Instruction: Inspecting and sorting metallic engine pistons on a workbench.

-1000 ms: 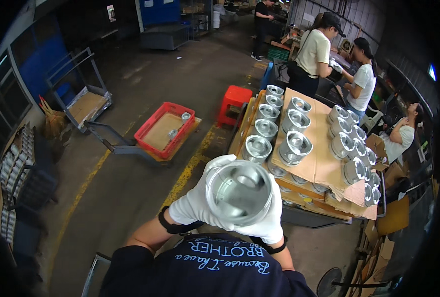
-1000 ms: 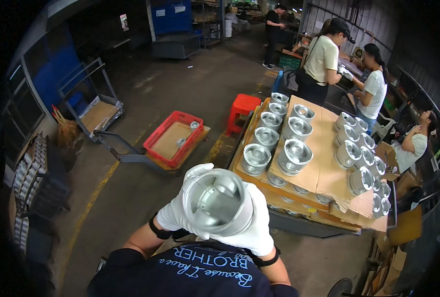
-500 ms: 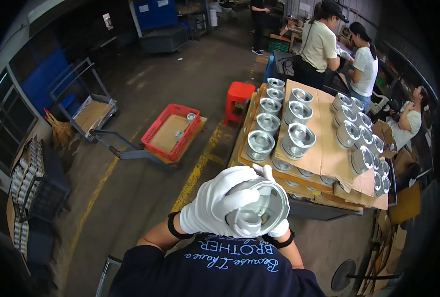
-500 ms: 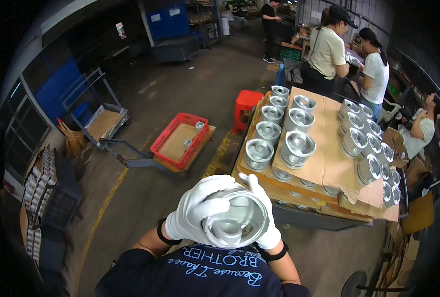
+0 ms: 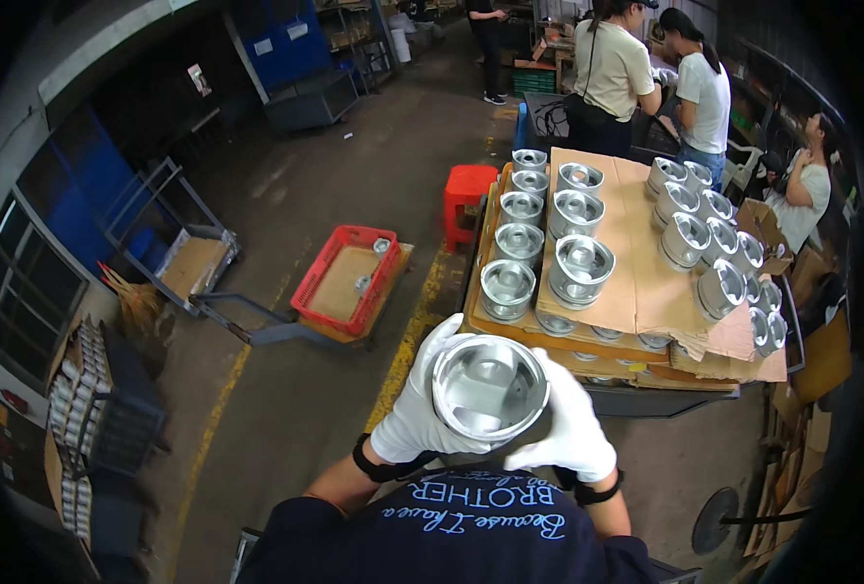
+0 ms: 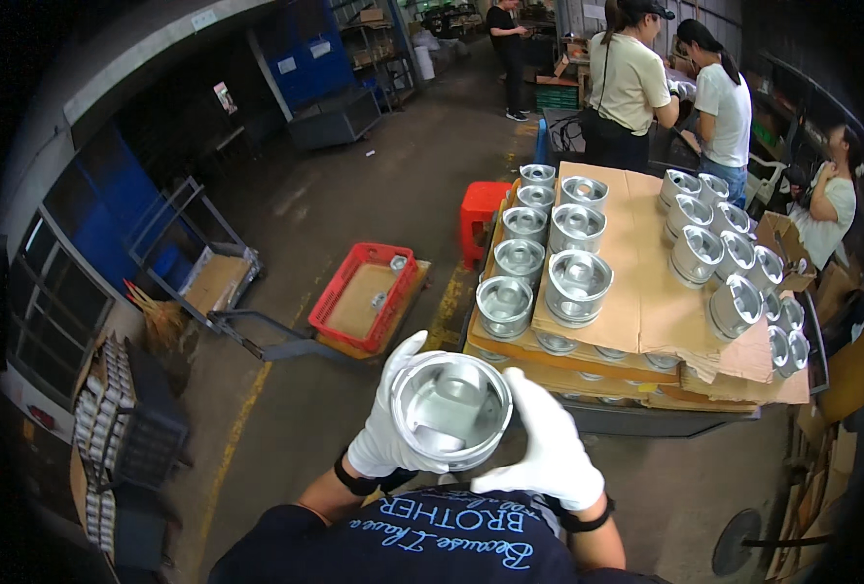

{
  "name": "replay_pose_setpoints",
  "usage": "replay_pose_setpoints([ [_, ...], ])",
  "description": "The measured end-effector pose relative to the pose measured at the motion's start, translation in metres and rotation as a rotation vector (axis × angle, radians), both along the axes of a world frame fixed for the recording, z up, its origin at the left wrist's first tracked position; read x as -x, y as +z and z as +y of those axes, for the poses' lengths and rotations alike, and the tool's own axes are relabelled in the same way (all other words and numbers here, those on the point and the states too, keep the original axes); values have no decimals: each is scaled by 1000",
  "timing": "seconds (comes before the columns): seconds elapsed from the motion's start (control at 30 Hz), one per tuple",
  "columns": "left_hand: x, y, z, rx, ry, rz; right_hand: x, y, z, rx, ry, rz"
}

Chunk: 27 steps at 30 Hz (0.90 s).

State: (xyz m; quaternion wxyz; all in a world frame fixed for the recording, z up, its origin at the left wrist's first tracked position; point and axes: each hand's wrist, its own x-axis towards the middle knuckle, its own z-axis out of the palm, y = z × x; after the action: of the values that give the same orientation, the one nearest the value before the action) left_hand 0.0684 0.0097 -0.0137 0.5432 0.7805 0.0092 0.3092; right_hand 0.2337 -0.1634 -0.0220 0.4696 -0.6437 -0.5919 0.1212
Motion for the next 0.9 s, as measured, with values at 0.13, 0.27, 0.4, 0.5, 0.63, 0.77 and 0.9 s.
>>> replay_pose_setpoints([
  [0.13, -18, -6, -13, 208, -54, 57, -11, 12, -32, -262, -177, 29],
  [0.27, -39, -6, -32, -198, 0, 31, -18, 31, -51, -351, -229, -185],
  [0.4, -67, 5, -51, -387, -58, 134, -34, 43, -71, -373, -252, -431],
  [0.5, -87, -5, -65, -310, -78, 136, -44, 51, -78, -294, -160, -467],
  [0.63, -107, -16, -86, -267, -52, 110, -50, 46, -82, -72, -34, -539],
  [0.77, -128, -22, -101, -505, 39, 42, -66, 22, -92, 21, -31, -356],
  [0.9, -140, -6, -91, -123, -305, 364, -97, 30, -100, 338, 10, 246],
])
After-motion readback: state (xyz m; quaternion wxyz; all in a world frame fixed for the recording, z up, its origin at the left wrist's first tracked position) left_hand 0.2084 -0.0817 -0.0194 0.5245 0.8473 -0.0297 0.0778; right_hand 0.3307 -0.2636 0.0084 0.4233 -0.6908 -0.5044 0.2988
